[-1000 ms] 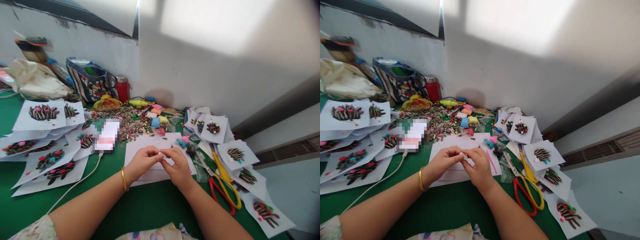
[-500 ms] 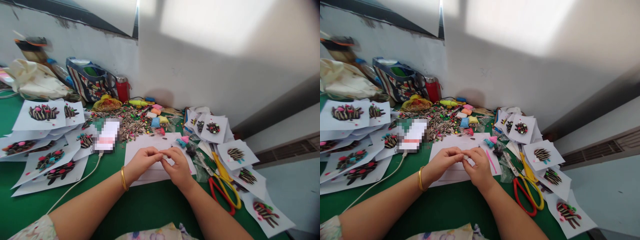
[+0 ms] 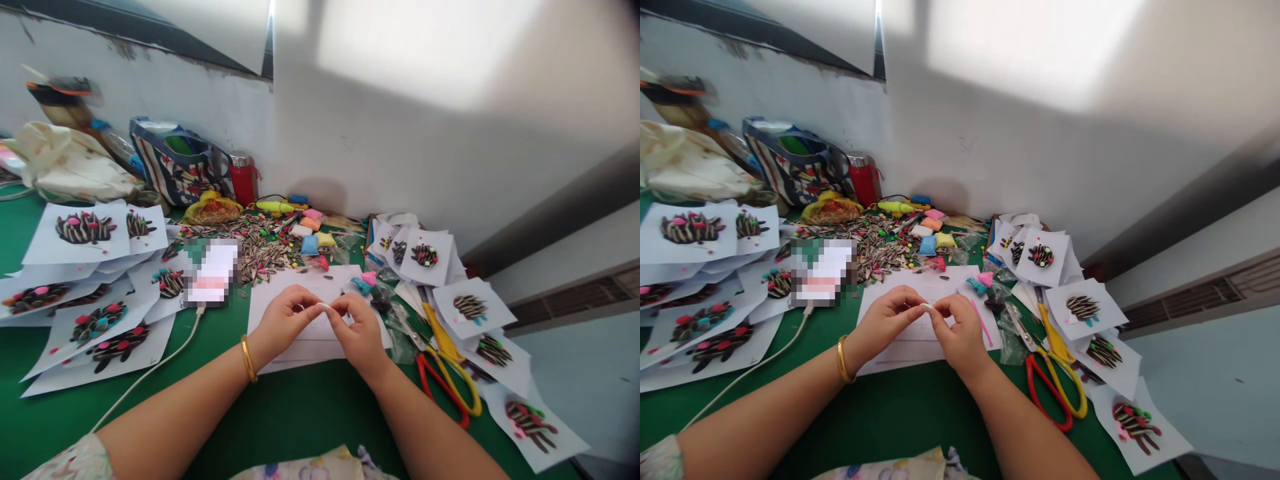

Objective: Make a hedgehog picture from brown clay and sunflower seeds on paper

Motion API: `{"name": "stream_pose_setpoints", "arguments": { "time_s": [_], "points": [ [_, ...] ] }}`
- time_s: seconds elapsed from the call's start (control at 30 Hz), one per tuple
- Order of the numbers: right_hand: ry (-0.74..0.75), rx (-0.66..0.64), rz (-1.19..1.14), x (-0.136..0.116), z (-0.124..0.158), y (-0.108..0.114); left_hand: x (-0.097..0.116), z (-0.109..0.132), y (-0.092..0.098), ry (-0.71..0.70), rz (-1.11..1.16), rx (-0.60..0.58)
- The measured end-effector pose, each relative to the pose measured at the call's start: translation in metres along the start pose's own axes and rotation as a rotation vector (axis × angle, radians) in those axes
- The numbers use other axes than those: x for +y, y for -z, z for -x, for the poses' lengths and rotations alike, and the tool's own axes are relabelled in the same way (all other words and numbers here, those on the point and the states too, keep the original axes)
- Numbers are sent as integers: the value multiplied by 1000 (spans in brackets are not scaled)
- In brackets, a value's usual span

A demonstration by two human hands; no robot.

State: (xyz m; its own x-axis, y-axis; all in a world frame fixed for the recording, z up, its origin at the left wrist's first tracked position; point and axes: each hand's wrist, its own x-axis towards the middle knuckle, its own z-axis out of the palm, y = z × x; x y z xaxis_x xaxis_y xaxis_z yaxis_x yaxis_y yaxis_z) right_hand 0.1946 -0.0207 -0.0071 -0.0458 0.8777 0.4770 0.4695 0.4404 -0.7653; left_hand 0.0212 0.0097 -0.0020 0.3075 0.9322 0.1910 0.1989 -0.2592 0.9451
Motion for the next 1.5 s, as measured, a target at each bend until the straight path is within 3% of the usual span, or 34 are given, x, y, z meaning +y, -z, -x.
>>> {"name": "stream_pose_setpoints", "arguments": {
  "time_s": [0.6,1.03,1.23,1.5],
  "points": [
    [-31,-78,8,2,2,-2,0,1,0,-149,-112,36],
    [-10,-97,32,0,1,-3,-2,1,-2,-115,-111,4],
    [-28,-36,16,2,1,-1,-4,2,-3,-28,-45,31],
    [-38,-77,2,2,2,-2,-1,3,-3,-44,-91,-36]
  ]
}}
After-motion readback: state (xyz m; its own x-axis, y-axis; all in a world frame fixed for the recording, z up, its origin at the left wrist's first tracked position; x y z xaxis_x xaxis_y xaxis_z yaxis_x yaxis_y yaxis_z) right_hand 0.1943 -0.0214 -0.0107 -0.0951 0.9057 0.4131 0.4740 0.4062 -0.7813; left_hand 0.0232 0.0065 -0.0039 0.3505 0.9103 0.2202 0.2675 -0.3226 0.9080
